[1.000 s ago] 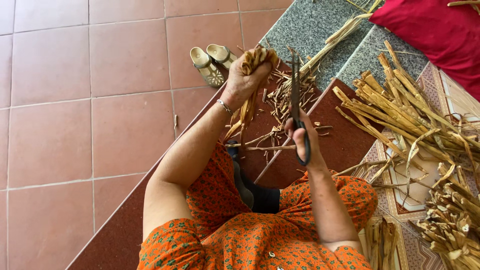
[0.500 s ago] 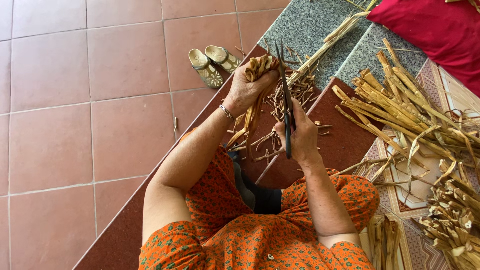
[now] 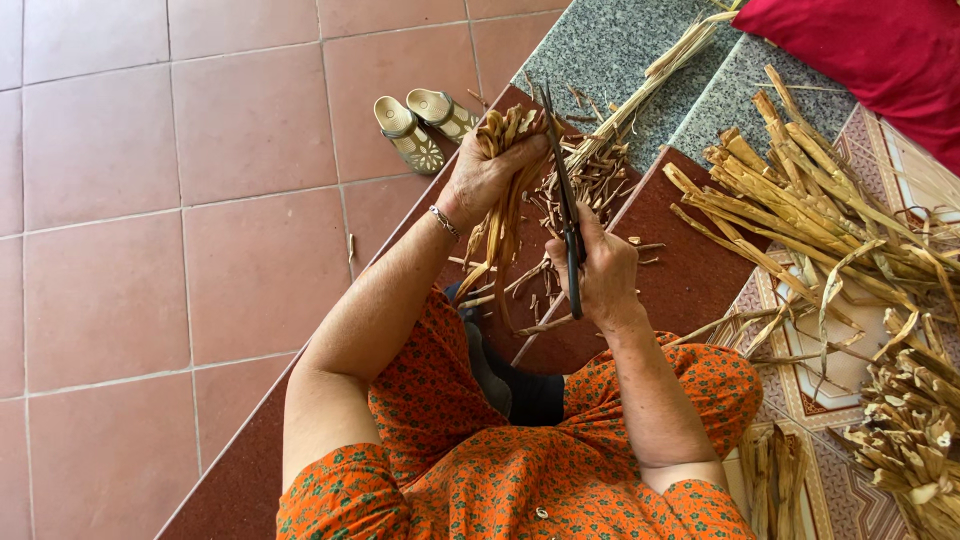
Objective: The person sits on the floor and uses scissors to trim and separate dried plant stalks. They repeatedly cut the stalks into smaller pieces and pull apart the fibers, accumulating a pile of trimmed material on the floor.
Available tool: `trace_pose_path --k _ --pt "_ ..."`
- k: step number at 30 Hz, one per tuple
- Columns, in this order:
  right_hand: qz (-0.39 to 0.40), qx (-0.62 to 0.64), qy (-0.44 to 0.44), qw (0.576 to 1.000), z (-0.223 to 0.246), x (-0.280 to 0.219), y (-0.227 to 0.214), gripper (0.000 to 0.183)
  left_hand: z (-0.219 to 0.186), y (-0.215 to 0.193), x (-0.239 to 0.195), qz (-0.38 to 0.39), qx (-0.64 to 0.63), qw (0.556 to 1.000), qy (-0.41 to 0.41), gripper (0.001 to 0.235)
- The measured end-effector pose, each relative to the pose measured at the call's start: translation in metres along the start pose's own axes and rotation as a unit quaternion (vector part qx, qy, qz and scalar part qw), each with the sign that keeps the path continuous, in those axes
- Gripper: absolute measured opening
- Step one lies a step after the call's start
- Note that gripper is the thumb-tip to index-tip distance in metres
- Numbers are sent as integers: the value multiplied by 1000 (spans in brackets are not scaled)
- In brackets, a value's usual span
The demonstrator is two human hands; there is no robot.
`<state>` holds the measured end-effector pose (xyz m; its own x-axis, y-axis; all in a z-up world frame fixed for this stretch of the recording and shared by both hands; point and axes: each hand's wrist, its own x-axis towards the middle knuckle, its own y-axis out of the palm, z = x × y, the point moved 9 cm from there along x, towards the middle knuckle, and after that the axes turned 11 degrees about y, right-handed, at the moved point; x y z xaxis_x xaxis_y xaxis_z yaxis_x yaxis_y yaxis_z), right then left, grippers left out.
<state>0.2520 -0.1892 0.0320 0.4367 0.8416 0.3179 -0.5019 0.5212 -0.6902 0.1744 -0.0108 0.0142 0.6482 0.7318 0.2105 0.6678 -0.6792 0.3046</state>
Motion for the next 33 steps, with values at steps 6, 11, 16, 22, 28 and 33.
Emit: trace_pose_path --k 6,11,16,22,28,33 --pt "-23 -9 -47 999 -2 -5 1 55 2 4 -3 19 11 998 -56 18" --pt "-24 -12 -44 999 -12 -7 11 55 2 8 -3 30 32 997 -59 18" --pt "-39 -1 -38 999 -14 -8 17 61 -8 14 -1 71 87 994 -13 16" --pt "-9 38 30 999 -30 -7 32 56 8 13 -11 65 93 990 -79 12" --pt "-22 27 84 996 -95 -10 39 62 9 -33 6 -20 74 997 -32 8" --pt "-23 -110 91 990 -208 -21 19 57 -77 -80 12 -75 261 914 303 29"
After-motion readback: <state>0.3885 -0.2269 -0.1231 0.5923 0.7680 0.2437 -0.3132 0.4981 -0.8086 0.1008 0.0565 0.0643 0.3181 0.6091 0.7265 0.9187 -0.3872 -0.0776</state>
